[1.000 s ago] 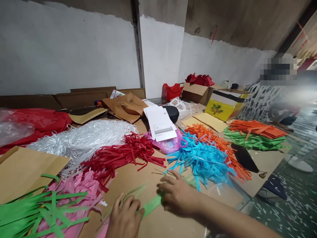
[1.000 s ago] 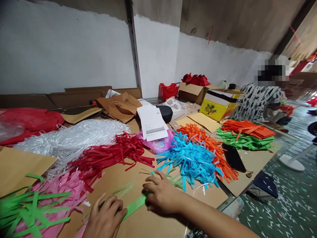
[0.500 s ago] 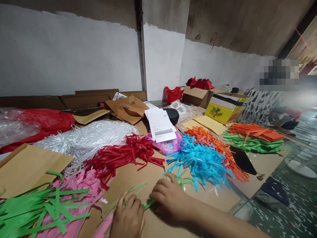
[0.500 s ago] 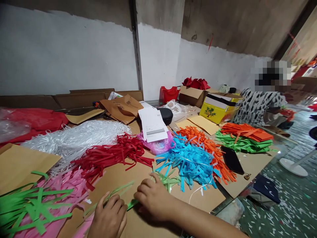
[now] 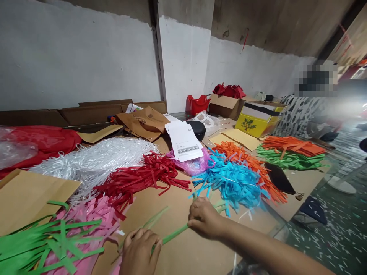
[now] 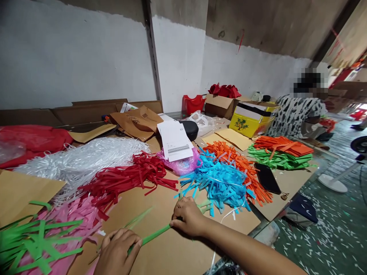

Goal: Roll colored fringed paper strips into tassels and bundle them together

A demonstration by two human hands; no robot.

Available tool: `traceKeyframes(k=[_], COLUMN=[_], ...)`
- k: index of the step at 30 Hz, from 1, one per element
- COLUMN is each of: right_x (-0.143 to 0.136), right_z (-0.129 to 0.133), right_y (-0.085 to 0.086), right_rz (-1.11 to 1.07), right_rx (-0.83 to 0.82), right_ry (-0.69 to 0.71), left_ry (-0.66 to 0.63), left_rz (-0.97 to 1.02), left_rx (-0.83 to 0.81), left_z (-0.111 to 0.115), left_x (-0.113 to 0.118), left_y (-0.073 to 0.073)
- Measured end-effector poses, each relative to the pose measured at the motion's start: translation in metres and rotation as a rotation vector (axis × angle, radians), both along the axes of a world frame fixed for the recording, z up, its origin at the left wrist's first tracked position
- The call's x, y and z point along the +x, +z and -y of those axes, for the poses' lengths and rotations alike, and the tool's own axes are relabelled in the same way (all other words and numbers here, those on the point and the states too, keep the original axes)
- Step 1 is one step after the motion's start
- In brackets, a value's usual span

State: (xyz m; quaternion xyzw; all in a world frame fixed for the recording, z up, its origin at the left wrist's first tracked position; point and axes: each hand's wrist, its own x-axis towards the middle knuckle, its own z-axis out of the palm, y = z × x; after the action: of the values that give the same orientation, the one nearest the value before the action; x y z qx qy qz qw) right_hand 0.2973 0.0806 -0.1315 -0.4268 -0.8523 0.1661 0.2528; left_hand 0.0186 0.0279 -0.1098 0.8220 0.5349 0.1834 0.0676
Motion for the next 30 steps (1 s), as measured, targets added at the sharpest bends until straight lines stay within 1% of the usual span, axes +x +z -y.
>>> traceKeyframes(k=[4,9,11,12,13,14,16,18,19,20,22,24,25,27,30], right_x=[-0.004,-0.007,-0.006,-0.005,-0.003,-0.001,0.002,0.004,0.004,0.003,-0.001,-0.007,-0.011,-0.021,-0.03], right_z=[0.002,0.002,0.004,0.005,0.006,0.007,0.008,0.006,0.004,0.003,0.001,0.002,0.004,0.01,0.017], right_y=[0.003,0.008,0.015,0.018,0.022,0.025,0.029,0.031,0.031,0.031,0.031,0.032,0.032,0.029,0.02], right_rz=[0.007,0.025,0.029,0.033,0.045,0.067,0.147,0.243,0.264,0.262,0.205,0.151,0.15,0.19,0.281], right_rx=[-0.033,-0.042,-0.023,-0.002,0.039,0.104,0.288,0.461,0.498,0.499,0.426,0.351,0.344,0.412,0.572], right_ry=[-0.048,-0.087,-0.083,-0.053,0.007,0.084,0.24,0.342,0.353,0.352,0.316,0.241,0.218,0.207,0.255], left_ry=[0.034,0.052,-0.001,-0.045,-0.09,-0.131,-0.185,-0.205,-0.207,-0.203,-0.188,-0.184,-0.179,-0.169,-0.182], left_rz=[-0.071,-0.106,-0.112,-0.122,-0.139,-0.162,-0.203,-0.224,-0.224,-0.213,-0.174,-0.129,-0.113,-0.097,-0.084], left_rx=[-0.117,-0.122,-0.051,0.018,0.106,0.201,0.355,0.431,0.446,0.456,0.477,0.51,0.53,0.56,0.588], left_z=[-0.004,-0.007,-0.007,-0.006,-0.005,-0.003,-0.001,0.0,0.0,-0.001,-0.004,-0.006,-0.006,-0.005,0.0], left_x=[0.005,0.004,0.003,0.004,0.004,0.005,0.009,0.014,0.017,0.019,0.021,0.022,0.022,0.022,0.015], left_y=[0.001,0.003,0.001,0.0,-0.002,-0.004,-0.008,-0.01,-0.01,-0.009,-0.009,-0.01,-0.012,-0.017,-0.022])
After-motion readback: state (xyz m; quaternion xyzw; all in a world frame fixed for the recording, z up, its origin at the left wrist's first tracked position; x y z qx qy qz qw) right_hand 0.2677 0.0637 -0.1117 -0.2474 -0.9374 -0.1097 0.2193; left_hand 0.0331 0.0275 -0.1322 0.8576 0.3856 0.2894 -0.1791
